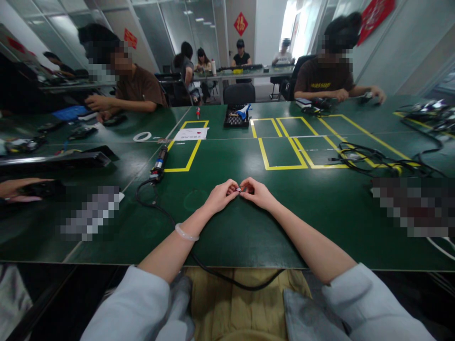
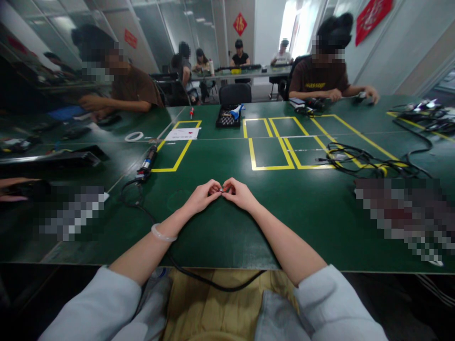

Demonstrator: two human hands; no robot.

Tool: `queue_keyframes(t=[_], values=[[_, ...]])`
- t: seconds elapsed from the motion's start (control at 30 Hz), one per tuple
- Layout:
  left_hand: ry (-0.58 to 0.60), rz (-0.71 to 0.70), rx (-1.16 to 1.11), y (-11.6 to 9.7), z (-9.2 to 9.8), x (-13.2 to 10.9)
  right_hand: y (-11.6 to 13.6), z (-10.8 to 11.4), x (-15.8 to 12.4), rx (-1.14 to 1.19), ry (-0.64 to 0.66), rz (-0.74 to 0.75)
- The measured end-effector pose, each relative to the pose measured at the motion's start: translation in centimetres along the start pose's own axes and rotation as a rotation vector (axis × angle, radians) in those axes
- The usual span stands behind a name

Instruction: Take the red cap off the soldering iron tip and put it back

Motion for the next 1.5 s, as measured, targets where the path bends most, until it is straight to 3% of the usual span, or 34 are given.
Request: queue_keyframes(t=[0.3,0.47,0.63,0.73,0.83,0.9,0.97,1.07,1.23,1.37,1.5], values=[[-0.006,0.019,0.020,-0.3,0.4,0.1,0.4,0.3,0.0,-0.049,-0.013,-0.002],[-0.118,0.010,0.158,0.9,3.4,1.2,0.2,0.3,0.1,-0.049,-0.012,-0.030],[-0.207,0.031,0.584,5.8,9.4,2.6,0.2,0.3,0.1,-0.073,-0.005,-0.023],[-0.294,0.154,0.914,9.6,15.4,2.4,0.2,0.2,0.1,-0.088,-0.008,-0.015],[-0.379,0.369,1.096,13.3,22.1,1.3,0.2,0.2,0.1,-0.094,-0.004,-0.012],[-0.330,0.529,1.123,16.0,25.2,0.3,0.0,0.2,0.1,-0.088,-0.002,-0.013],[-0.211,0.620,1.084,18.3,26.6,-0.5,-0.1,0.2,0.2,-0.083,-0.007,-0.014],[-0.128,0.588,1.036,19.7,26.9,-0.8,-0.2,0.3,0.1,-0.090,-0.014,-0.013],[-0.188,0.574,1.074,18.5,25.9,-1.0,0.0,0.3,0.1,-0.079,-0.013,-0.016],[-0.248,0.590,1.074,16.0,23.7,-0.9,0.2,0.3,0.1,-0.074,-0.016,-0.017],[-0.287,0.557,1.037,13.2,20.1,-0.8,0.0,0.2,0.1,-0.076,-0.018,-0.020]])
Point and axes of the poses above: each hand's wrist, its own x-axis towards the middle knuckle, its own z-axis out of the back of the hand, y = z × x, the point moved 8 cm from there along x, towards the middle knuckle, and after that the axes turned 12 degrees about -y, right-handed, at the moved point
